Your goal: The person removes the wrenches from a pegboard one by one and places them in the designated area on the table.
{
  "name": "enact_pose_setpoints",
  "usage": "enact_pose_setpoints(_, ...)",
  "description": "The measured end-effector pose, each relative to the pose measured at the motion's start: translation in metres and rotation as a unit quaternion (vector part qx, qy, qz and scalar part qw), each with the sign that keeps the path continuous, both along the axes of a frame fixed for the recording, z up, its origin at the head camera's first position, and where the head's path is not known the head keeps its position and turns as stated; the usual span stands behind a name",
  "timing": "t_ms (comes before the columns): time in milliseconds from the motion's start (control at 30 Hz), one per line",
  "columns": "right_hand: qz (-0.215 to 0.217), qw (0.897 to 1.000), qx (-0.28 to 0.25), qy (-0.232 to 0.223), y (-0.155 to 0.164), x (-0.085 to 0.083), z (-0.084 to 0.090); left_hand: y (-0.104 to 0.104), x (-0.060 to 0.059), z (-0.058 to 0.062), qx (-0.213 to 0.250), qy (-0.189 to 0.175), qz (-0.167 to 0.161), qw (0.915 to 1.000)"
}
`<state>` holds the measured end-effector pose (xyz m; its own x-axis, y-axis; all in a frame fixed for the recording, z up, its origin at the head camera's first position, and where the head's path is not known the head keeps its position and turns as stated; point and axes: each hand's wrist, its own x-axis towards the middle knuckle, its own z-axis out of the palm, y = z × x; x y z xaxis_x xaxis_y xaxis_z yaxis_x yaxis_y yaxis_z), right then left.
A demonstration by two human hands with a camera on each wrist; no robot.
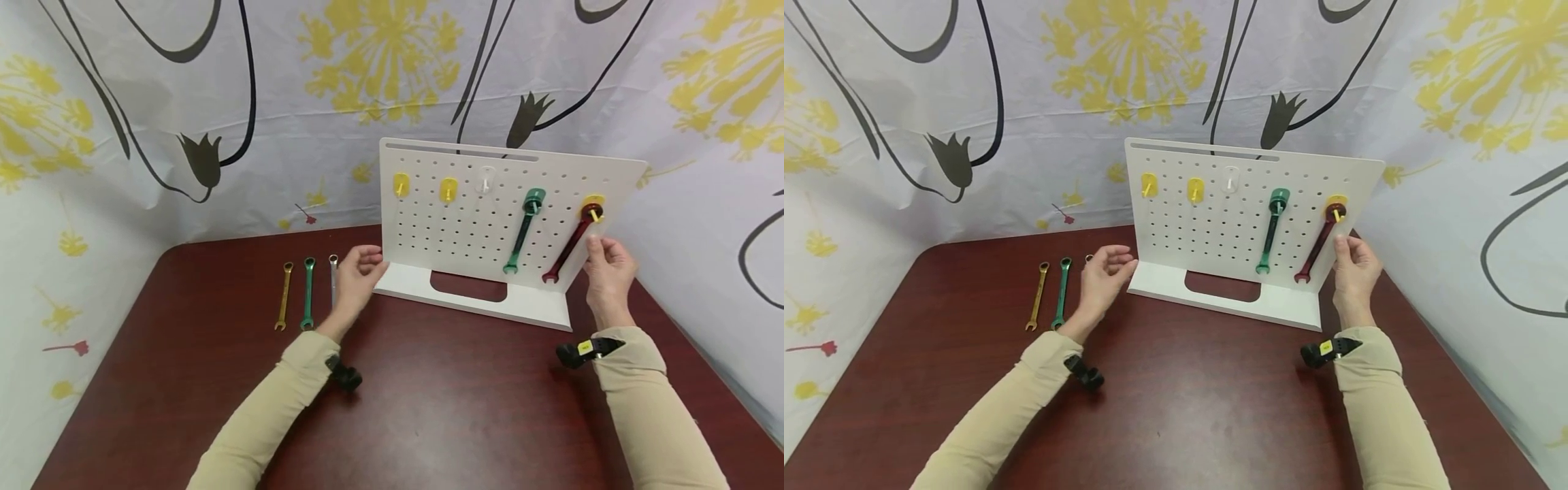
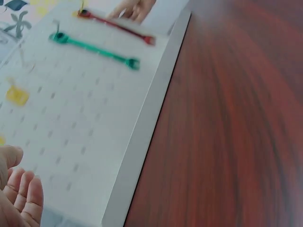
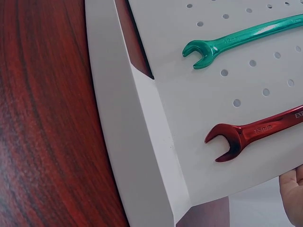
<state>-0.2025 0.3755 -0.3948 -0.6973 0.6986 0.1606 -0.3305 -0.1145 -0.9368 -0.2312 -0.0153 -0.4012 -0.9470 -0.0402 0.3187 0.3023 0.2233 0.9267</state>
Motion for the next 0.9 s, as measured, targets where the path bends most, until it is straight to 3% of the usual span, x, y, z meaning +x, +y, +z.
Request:
enact_pose_setpoints(200, 0.004, 1.0, 0.007, 0.004, -0.001, 0.0, 0.001, 0.045, 0.005, 0.0, 0.045, 0.017, -0.026, 0.9985)
enact_pose_setpoints(433, 0.002, 1.0, 0.002, -0.007, 0.001, 0.0, 0.001, 0.09, 0.009, 0.001, 0.109, 0.031, -0.07, 0.9911)
enact_pose_setpoints(900, 0.001, 1.0, 0.014, -0.013, 0.0, 0.001, 0.0, 0.159, 0.014, 0.002, 0.12, 0.034, -0.062, 0.9902)
